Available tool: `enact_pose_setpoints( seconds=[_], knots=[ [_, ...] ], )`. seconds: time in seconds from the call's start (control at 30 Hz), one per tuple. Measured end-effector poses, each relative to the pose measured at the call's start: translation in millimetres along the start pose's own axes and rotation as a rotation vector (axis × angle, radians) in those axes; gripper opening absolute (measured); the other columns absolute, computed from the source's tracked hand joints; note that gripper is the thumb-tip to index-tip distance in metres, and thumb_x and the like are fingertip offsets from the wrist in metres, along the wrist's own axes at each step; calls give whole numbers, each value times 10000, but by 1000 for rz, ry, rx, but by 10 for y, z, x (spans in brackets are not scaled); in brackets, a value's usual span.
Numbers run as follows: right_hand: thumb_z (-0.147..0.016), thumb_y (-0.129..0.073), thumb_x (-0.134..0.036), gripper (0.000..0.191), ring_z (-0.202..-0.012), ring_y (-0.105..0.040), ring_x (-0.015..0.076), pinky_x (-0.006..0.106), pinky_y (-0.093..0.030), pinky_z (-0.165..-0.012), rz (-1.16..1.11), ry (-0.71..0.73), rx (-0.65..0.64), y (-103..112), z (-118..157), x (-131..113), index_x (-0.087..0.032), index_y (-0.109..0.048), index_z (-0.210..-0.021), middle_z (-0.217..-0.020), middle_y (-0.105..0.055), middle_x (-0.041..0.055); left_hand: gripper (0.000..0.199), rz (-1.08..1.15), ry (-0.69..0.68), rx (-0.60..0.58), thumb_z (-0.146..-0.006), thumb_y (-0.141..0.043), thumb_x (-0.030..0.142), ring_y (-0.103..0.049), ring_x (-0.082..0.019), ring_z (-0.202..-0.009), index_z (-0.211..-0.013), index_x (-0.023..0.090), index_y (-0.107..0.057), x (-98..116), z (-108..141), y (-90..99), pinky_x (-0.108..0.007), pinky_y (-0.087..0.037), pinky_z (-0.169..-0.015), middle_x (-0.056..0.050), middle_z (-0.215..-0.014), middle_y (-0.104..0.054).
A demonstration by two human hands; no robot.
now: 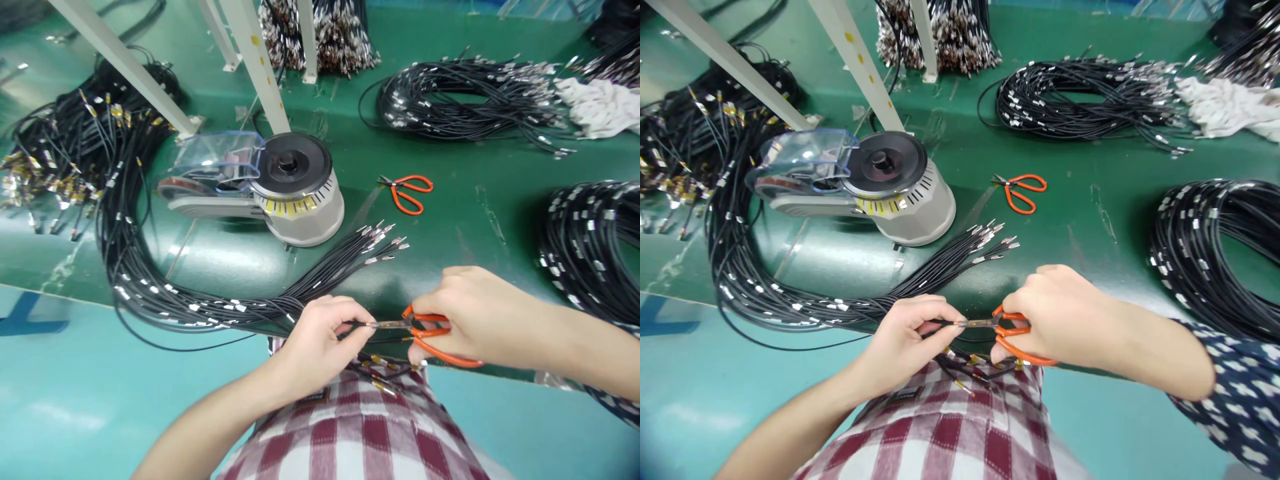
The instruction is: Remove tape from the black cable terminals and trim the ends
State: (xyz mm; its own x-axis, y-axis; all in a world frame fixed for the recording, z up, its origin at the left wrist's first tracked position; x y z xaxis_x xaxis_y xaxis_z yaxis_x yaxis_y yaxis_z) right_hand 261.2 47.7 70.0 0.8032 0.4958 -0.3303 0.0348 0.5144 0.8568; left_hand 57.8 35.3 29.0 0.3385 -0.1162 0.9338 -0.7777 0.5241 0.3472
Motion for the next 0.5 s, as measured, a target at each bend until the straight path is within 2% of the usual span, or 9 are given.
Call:
enact_pose_setpoints(
  seconds=[0.1, 0.23, 0.33, 0.5],
  knots=[
    [-819, -671, -542, 425, -434, -414, 144, 280, -227, -525, 95, -2, 22, 16, 16, -49, -219, -588, -555, -441, -567, -8, 134, -21, 0, 3, -865, -618, 135, -576, -125, -632, -783, 169, -718, -2, 2, -11, -234, -411, -578, -15, -719, -703],
    [-817, -692, -515, 384, -440, -451, 146, 274, -215, -507, 82, -47, -44, 20, -8, -90, -219, -626, -581, -478, -606, -2, 143, -57, -30, 25, -866, -618, 128, -574, -126, -622, -769, 178, -710, -8, 6, -17, -247, -418, -605, -5, -701, -705],
    [-825, -682, -509, 402, -417, -389, 117, 255, -204, -464, -66, -107, -128, 10, -26, -84, -215, -603, -562, -444, -532, -31, 139, -61, -56, 40, -870, -623, 140, -565, -122, -604, -767, 177, -709, -10, 11, -12, -252, -416, -610, -4, -687, -702],
    [-773, -722, -484, 459, -388, -289, 76, 215, -181, -399, -445, -178, -207, -64, -36, 7, -193, -505, -492, -402, -357, -74, 127, -10, -63, 72, -869, -632, 152, -561, -126, -608, -781, 169, -723, -13, 32, -17, -244, -409, -580, -22, -695, -702]
  ],
)
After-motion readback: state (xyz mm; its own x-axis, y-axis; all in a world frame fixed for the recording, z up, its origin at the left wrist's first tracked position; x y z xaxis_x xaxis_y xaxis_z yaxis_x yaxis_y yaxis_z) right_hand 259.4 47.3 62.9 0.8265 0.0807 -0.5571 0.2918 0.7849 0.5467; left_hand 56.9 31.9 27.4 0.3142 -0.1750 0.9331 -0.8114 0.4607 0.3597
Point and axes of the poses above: each hand's wrist, its own z-axis away from the middle knuckle, its own y-axis out of the back of the hand, x = y × z, the point moved 3 cm from there along -z, towards the middle knuckle
